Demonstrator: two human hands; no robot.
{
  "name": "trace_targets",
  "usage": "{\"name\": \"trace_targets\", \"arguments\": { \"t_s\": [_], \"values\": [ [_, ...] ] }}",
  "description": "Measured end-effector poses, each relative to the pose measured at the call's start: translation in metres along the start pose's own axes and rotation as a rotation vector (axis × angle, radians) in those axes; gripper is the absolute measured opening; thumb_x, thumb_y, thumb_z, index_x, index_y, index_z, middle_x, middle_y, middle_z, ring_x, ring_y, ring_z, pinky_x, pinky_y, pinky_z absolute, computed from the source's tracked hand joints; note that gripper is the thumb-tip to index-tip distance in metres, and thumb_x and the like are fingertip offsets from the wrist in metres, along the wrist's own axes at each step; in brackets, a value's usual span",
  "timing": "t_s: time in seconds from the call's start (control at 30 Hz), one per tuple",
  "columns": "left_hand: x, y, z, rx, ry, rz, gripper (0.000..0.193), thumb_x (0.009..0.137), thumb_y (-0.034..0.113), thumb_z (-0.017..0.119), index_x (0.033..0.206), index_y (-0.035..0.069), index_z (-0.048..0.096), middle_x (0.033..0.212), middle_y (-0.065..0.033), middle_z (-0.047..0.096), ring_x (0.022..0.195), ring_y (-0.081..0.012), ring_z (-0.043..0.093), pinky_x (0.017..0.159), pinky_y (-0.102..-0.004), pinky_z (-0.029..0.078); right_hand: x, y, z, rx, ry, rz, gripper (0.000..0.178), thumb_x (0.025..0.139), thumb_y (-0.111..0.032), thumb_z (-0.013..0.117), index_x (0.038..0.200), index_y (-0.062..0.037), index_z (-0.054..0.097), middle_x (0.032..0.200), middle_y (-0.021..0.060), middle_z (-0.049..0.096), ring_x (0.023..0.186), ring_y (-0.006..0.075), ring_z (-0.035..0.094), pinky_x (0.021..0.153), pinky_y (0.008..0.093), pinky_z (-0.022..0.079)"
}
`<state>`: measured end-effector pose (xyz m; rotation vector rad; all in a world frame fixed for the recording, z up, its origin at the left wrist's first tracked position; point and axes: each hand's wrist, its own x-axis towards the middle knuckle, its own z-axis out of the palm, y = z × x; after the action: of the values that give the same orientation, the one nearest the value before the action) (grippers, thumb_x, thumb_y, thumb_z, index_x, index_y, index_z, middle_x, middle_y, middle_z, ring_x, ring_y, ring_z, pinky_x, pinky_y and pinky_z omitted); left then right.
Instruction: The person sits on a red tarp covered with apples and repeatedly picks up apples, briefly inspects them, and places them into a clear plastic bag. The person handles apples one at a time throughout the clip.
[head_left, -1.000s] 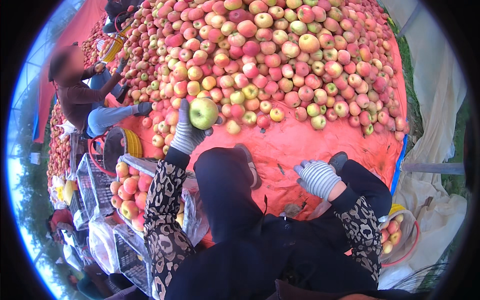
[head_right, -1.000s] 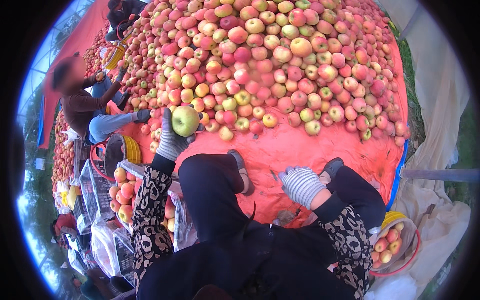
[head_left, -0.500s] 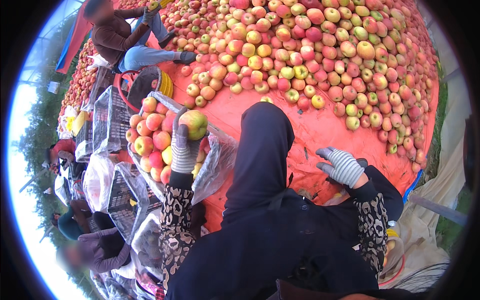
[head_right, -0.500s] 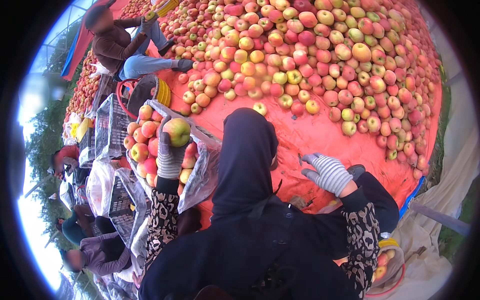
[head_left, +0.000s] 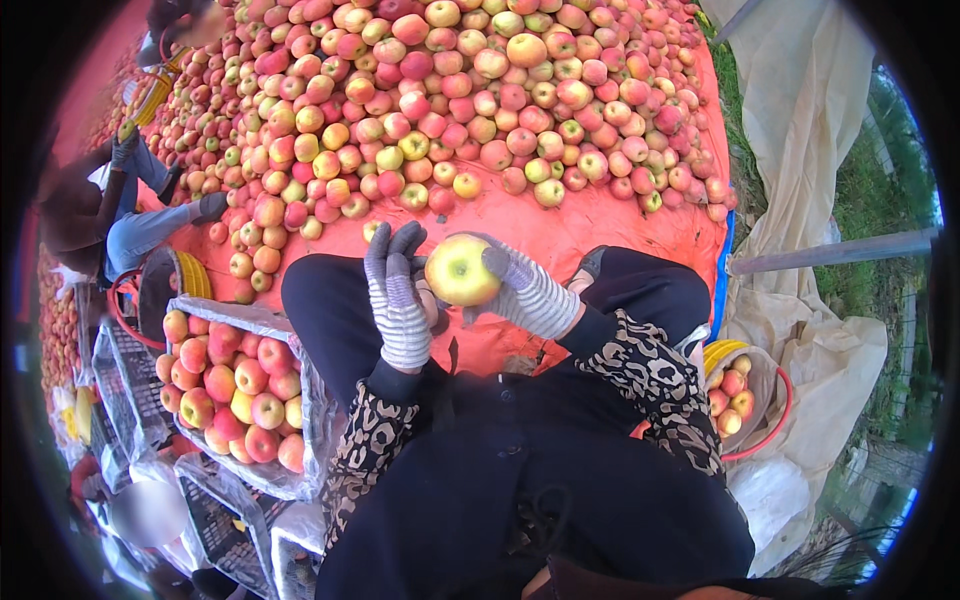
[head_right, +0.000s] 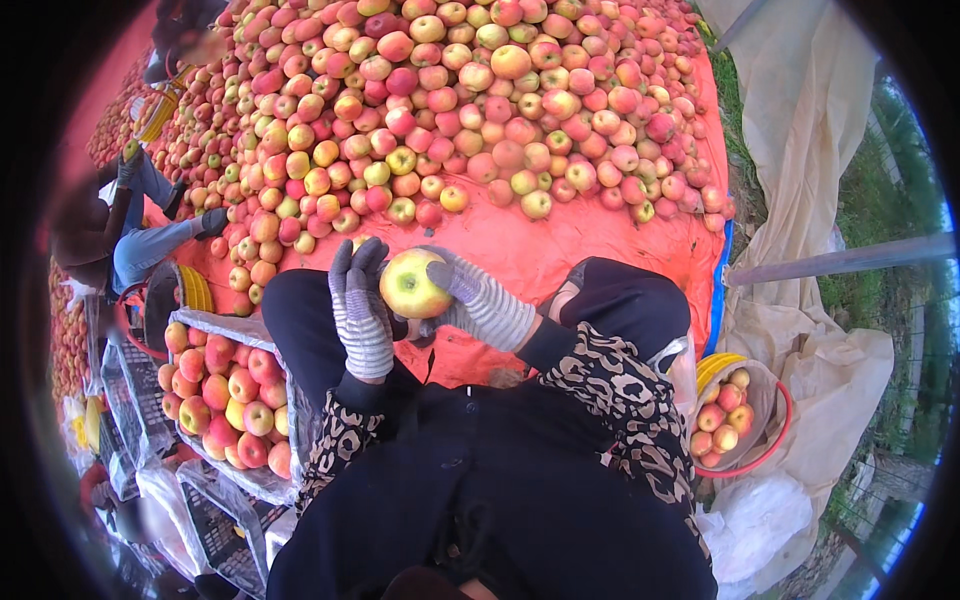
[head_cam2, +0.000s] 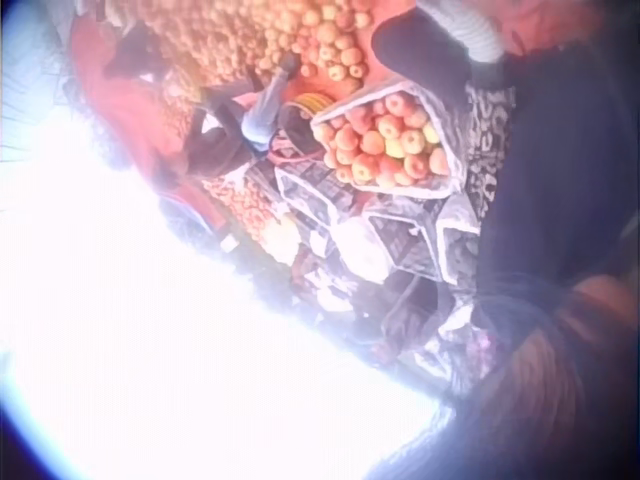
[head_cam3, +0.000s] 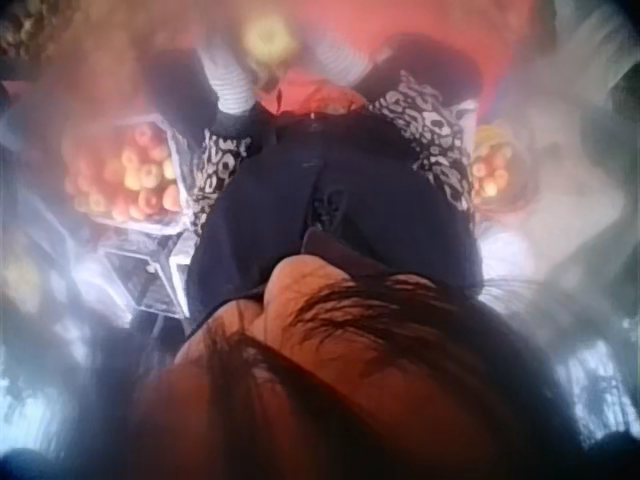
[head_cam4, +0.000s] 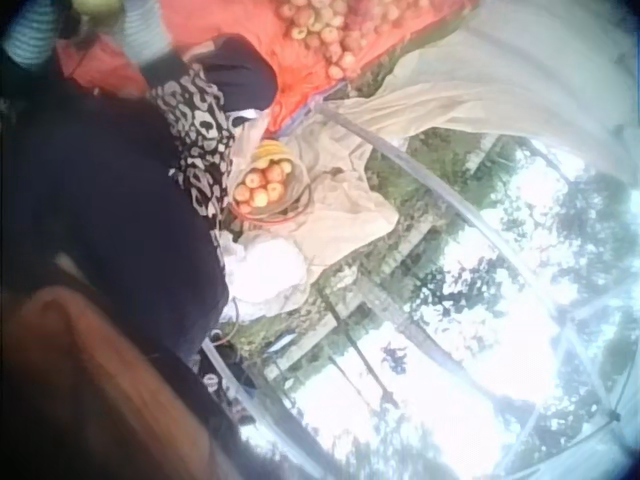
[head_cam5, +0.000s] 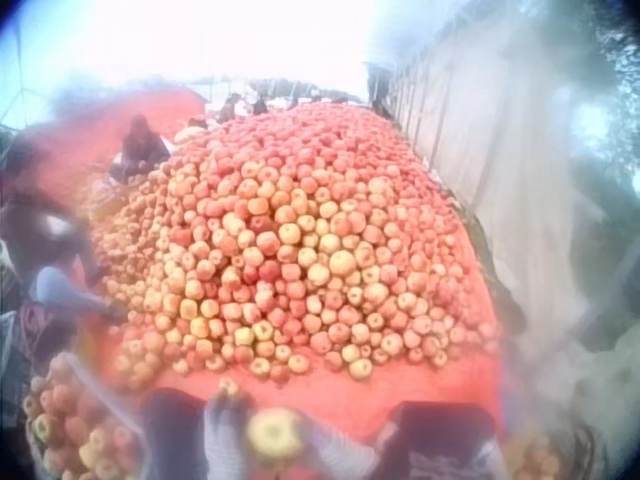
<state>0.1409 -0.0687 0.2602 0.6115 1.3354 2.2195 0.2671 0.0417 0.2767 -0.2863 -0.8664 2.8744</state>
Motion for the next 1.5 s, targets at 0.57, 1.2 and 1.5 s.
{"name": "trace_targets", "arguments": {
  "t_s": [0.57, 1.2, 1.5],
  "values": [
    [-0.032, -0.033, -0.021, -0.627, 0.13, -0.989, 0.053, 0.088, 0.048, 0.055, 0.126, 0.012, 0.046, 0.117, -0.0087, 0.056, 0.107, -0.0239, 0.056, 0.093, -0.0424, 0.047, -0.002, 0.007, 0.01, -1.667, 0.007, -0.594, 0.072, 0.069, -0.034, 0.077, 0.128, -0.0067, 0.045, 0.124, 0.0176, 0.049, 0.116, 0.0385, 0.046, 0.099, 0.0462, 0.038],
    [-0.024, -0.04, -0.021, -0.126, 0.19, -0.291, 0.033, 0.096, 0.018, 0.048, 0.125, 0.004, 0.044, 0.118, -0.0138, 0.055, 0.1, -0.0209, 0.057, 0.081, -0.0326, 0.049, 0.0, 0.051, -0.018, 0.006, 0.48, 0.048, 0.042, 0.099, -0.037, 0.041, 0.119, -0.0014, 0.054, 0.112, 0.0087, 0.059, 0.108, 0.0182, 0.055, 0.096, 0.0312, 0.044],
    [-0.033, -0.03, -0.005, -0.944, -0.112, -1.131, 0.061, 0.089, 0.057, 0.048, 0.129, 0.012, 0.044, 0.123, -0.0103, 0.053, 0.113, -0.0349, 0.052, 0.074, -0.0473, 0.051, -0.027, 0.009, 0.0, -0.591, 0.394, -0.48, 0.035, 0.1, -0.025, 0.04, 0.122, 0.0002, 0.052, 0.127, 0.0093, 0.053, 0.115, 0.0178, 0.051, 0.103, 0.0309, 0.038]
  ]
}}
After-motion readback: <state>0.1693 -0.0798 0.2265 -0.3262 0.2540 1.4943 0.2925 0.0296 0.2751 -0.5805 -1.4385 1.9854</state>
